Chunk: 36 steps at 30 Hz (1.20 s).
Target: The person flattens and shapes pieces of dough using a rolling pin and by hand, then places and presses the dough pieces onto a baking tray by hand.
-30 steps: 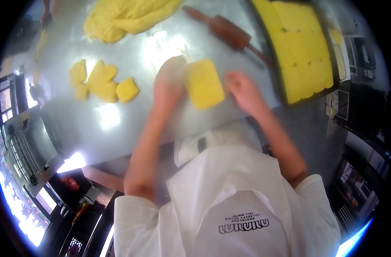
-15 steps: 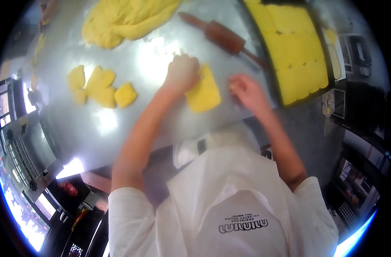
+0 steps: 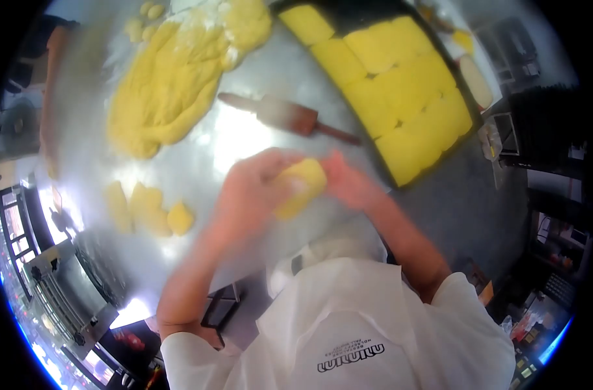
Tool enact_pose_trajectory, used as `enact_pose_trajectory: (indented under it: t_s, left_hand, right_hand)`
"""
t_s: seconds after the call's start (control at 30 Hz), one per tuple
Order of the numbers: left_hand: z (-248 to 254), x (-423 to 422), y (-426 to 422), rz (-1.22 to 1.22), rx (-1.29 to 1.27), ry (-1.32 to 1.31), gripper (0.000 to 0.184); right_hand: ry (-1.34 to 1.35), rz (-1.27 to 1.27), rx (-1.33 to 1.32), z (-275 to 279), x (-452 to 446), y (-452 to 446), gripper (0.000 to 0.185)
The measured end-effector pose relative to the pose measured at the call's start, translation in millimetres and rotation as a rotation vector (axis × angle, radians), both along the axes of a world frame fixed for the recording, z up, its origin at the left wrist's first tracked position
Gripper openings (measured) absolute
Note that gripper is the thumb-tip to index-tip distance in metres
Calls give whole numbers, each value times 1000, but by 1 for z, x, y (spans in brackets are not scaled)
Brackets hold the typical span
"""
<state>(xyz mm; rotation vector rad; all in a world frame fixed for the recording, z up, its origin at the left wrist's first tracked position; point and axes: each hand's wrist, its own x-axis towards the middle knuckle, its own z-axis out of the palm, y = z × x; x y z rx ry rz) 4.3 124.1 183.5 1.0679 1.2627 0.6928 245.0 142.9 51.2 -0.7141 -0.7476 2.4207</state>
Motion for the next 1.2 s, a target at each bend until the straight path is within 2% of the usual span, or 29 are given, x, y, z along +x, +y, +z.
enact_pose_trajectory:
  t_s: [0.03, 0.1, 0.2, 0.23, 0.3, 0.33, 0.43, 0.5, 0.63, 0.67, 0.8, 0.87, 0.97, 1.1, 1.2]
  left_hand:
    - [4, -2, 20, -4, -77, -24, 31]
    - [0, -1, 62, -41, 92, 69, 26]
    - [-9, 12, 131, -116, 330, 256, 32]
    - [-21, 17, 156, -155, 414, 313, 33]
    - [-47, 29, 209, -140, 390, 289, 34]
    - [-74, 31, 237, -133, 486, 342, 35]
    - [-64, 65, 307, -112, 416, 350, 35]
    - [-86, 74, 356, -102, 371, 259, 35]
    - [-123, 85, 431, -87, 418, 296, 31]
    - [-137, 87, 448, -69, 383, 214, 28]
    - [-156, 90, 484, -98, 367, 285, 28]
    - [-168, 92, 496, -92, 324, 292, 29]
    - [-166, 98, 488, -100, 314, 384, 28]
    - [-179, 97, 496, -168, 406, 439, 28]
    - [-177, 96, 502, -235, 406, 476, 29]
  right_hand:
    - [34, -29, -54, 3, 4, 6, 58]
    - [-141, -61, 54, 20, 13, 28, 47]
    - [-419, -134, 165, 47, 27, 75, 36]
    - [-513, -163, 193, 52, 32, 97, 33]
    - [-581, -221, 240, 53, 43, 141, 30]
    - [-615, -233, 282, 46, 50, 167, 30]
    - [-717, -271, 377, 32, 67, 243, 28]
    - [-764, -285, 408, 21, 74, 286, 28]
    - [-829, -255, 493, 4, 84, 355, 26]
    - [-857, -235, 510, 3, 86, 367, 26]
    - [-851, -182, 458, -3, 87, 396, 26]
    - [-929, -133, 476, -4, 86, 404, 27]
    - [-975, -81, 477, -5, 87, 410, 28]
    - [-1019, -14, 535, -6, 89, 415, 28]
    - [-1190, -16, 601, 4, 83, 413, 32]
